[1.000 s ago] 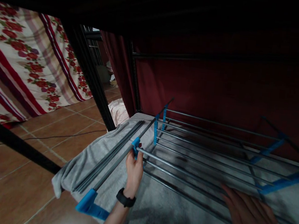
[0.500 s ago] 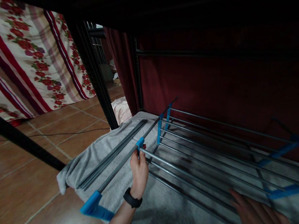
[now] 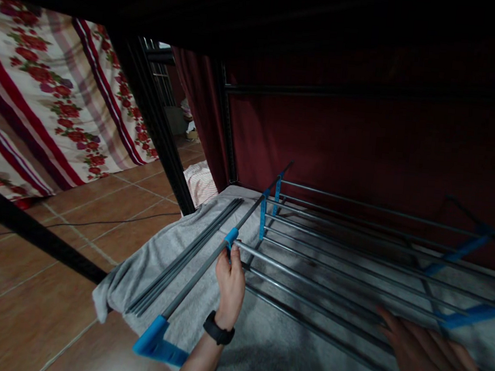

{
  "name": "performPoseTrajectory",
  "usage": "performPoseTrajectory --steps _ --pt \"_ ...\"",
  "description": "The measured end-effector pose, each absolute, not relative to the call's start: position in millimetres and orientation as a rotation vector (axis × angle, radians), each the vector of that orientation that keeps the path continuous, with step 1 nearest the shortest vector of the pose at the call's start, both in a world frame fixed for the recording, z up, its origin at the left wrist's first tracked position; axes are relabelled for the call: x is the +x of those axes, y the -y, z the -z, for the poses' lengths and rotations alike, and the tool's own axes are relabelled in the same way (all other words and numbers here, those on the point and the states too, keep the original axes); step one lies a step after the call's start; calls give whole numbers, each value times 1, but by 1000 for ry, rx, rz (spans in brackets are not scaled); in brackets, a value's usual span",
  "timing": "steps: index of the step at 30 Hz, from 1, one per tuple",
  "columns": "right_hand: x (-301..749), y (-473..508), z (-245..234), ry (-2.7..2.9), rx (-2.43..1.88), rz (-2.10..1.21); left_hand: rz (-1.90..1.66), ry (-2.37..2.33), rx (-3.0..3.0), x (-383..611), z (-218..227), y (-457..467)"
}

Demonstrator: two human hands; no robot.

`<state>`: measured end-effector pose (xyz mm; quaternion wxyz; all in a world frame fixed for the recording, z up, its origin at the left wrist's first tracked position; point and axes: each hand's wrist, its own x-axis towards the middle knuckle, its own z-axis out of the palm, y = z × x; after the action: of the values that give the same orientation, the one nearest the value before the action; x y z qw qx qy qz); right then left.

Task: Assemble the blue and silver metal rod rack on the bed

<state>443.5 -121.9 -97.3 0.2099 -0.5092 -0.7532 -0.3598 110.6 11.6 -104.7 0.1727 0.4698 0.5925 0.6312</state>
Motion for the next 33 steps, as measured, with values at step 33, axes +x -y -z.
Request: performPoseTrajectory --steps 33 --pt "441 127 96 2145 -1466 991 -1850 -1559 1325 110 107 -13"
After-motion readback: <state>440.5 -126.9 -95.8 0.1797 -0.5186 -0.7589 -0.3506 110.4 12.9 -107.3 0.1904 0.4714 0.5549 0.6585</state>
